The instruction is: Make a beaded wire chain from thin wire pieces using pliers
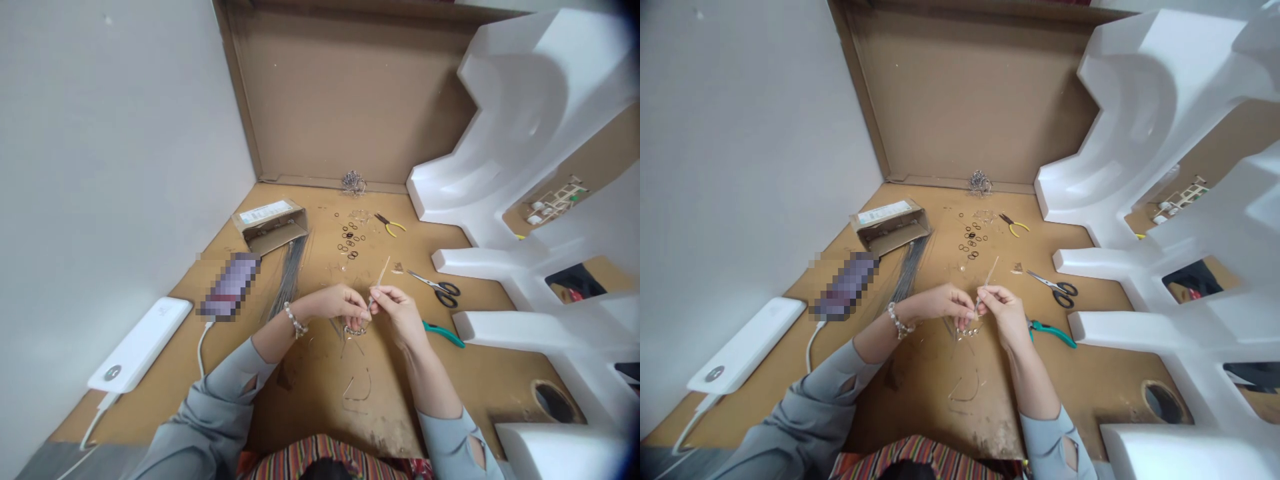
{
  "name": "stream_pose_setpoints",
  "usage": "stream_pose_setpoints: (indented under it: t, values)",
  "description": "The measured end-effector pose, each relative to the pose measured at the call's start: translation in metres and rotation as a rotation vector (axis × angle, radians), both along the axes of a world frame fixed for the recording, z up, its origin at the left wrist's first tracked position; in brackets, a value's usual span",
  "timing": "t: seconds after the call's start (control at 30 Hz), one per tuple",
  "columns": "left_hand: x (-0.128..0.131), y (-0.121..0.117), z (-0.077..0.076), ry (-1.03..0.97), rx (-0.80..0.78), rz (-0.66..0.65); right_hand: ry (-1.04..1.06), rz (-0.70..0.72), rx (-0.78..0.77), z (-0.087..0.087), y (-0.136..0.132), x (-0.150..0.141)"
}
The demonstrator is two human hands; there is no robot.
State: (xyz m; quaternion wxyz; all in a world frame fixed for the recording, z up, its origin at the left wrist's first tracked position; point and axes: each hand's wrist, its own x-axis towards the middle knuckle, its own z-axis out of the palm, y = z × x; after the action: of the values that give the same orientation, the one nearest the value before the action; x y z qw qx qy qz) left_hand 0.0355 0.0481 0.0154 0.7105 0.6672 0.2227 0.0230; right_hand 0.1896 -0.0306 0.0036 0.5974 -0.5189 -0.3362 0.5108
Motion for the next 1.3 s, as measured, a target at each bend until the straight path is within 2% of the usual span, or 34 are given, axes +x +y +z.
stream_pose_setpoints:
  t: [0.1, 0.17, 0.3, 0.43, 0.5, 0.7, 0.77, 0.87, 1.03, 1.1, 1.2, 1.3]
  values:
    - [0.000, 0.000, 0.002, 0.002, 0.009, 0.025, 0.041, -0.039, -0.003, 0.002, 0.000, 0.002]
    - [-0.001, -0.002, 0.006, -0.002, 0.104, 0.027, 0.002, -0.075, 0.017, 0.004, 0.000, 0.004]
    - [-0.001, -0.013, 0.015, 0.025, 0.488, -0.033, -0.113, -0.145, 0.038, 0.008, 0.000, 0.010]
    - [0.000, -0.021, 0.021, 0.041, 0.859, -0.064, -0.116, -0.122, 0.036, 0.009, -0.001, 0.012]
    - [0.001, -0.022, 0.023, 0.043, 0.918, -0.089, -0.100, -0.104, 0.028, 0.008, -0.001, 0.013]
    - [0.000, -0.021, 0.023, 0.051, 0.952, -0.117, -0.096, -0.076, 0.033, 0.008, -0.002, 0.013]
    - [-0.001, -0.019, 0.021, 0.067, 0.933, -0.111, -0.150, -0.088, 0.043, 0.010, -0.002, 0.011]
    - [-0.003, -0.017, 0.018, 0.080, 0.814, -0.061, -0.223, -0.119, 0.053, 0.012, -0.004, 0.008]
    - [0.000, -0.018, 0.017, -0.132, 0.357, 0.142, -0.238, -0.081, 0.061, 0.014, -0.005, 0.003]
    - [0.004, -0.020, 0.016, -0.162, 0.219, 0.227, -0.271, -0.088, 0.103, 0.013, -0.005, 0.003]
    - [0.007, -0.022, 0.015, -0.161, 0.149, 0.296, -0.314, -0.107, 0.157, 0.013, -0.005, 0.002]
    - [0.009, -0.023, 0.015, -0.168, 0.151, 0.321, -0.272, -0.073, 0.144, 0.014, -0.007, 0.001]
